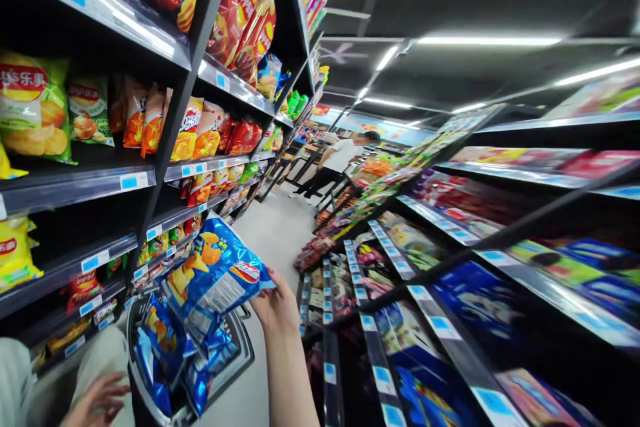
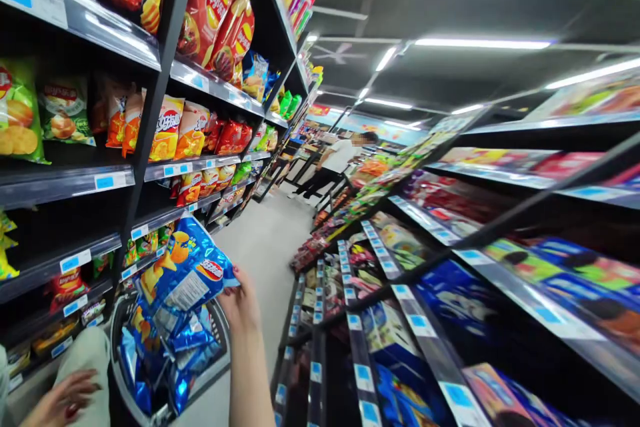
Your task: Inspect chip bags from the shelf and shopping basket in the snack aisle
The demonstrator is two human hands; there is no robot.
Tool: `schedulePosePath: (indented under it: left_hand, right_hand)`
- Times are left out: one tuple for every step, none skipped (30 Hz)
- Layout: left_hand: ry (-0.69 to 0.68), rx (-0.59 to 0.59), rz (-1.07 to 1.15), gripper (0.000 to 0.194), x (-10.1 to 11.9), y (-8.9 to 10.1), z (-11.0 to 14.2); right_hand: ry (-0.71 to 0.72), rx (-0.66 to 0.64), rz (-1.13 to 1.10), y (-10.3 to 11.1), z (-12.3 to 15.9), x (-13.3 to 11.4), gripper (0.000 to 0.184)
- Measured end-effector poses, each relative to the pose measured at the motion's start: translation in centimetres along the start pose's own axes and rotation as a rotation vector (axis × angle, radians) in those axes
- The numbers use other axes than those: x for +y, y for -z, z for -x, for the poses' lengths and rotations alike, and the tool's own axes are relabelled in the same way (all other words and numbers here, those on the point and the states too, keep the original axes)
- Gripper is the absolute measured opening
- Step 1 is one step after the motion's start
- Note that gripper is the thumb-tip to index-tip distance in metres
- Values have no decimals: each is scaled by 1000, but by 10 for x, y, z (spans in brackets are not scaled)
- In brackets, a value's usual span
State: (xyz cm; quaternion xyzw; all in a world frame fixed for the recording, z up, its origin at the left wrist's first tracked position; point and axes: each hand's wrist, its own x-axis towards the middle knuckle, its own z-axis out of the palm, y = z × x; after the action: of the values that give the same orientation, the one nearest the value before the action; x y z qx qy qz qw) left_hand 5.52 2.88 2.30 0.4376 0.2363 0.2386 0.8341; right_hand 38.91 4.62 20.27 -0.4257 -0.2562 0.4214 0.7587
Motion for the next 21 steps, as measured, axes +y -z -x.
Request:
schedulePosePath:
  left_hand:
    - [-3,-43,28,60,-11,-9,0]
    - [-15,-90,54,70,-22,-19,-1]
    - [-34,-131,77,78,-31,-30,-1]
    - [-54,-151,93,82,-40,-39,-1]
    - [-73,-131,100,84,-47,-47,2]
    - [-78,-86,95,84,-53,-53,6]
    - [-68,-31,73,82,-58,-57,12]
    - [-52,21,37,79,-62,-60,19]
    - [-34,64,-6,75,-64,-60,27]
    - [-23,91,-51,70,-64,-60,34]
    - [-30,103,-89,64,-63,-58,41]
    - [-52,102,-118,58,-61,-57,47]
    - [-81,94,-138,52,-58,-56,52]
    - [-104,72,-160,46,-54,-55,56]
    - [-126,51,-192,43,-49,-54,59]
    - [-149,30,-235,43,-44,-54,63]
    - [-170,8,-285,43,-40,-53,66]
    - [-188,-11,-332,44,-36,-53,70]
    - [-204,-27,-366,44,-32,-53,74]
    - [-209,-44,-385,43,-29,-53,78]
    - [-199,-62,-388,42,-27,-53,83]
  right_hand:
    - [-20,0,4,2,17,3,16]
    - [-52,-1,8,3,34,7,16]
    - [-93,-2,10,3,49,12,16]
    - [-137,-5,11,4,62,18,18]
    - [-178,-12,14,5,74,24,20]
    - [-210,-22,17,6,84,30,21]
    - [-228,-30,23,7,93,37,21]
    - [-229,-34,31,9,100,43,21]
    - [-221,-31,39,11,105,48,21]
    - [-211,-24,47,14,109,54,21]
    - [-202,-13,54,18,111,59,22]
    - [-196,-1,58,22,112,64,22]
    - [-193,9,62,26,113,68,23]
    - [-194,18,66,30,112,72,23]
    - [-197,25,71,33,111,75,24]
    - [-199,33,76,37,109,77,23]
    - [-200,41,83,40,106,80,22]
    - [-200,48,90,43,103,83,20]
    - [-201,56,98,45,100,86,19]
    - [-202,65,106,46,97,90,17]
    - [-206,72,116,47,94,96,17]
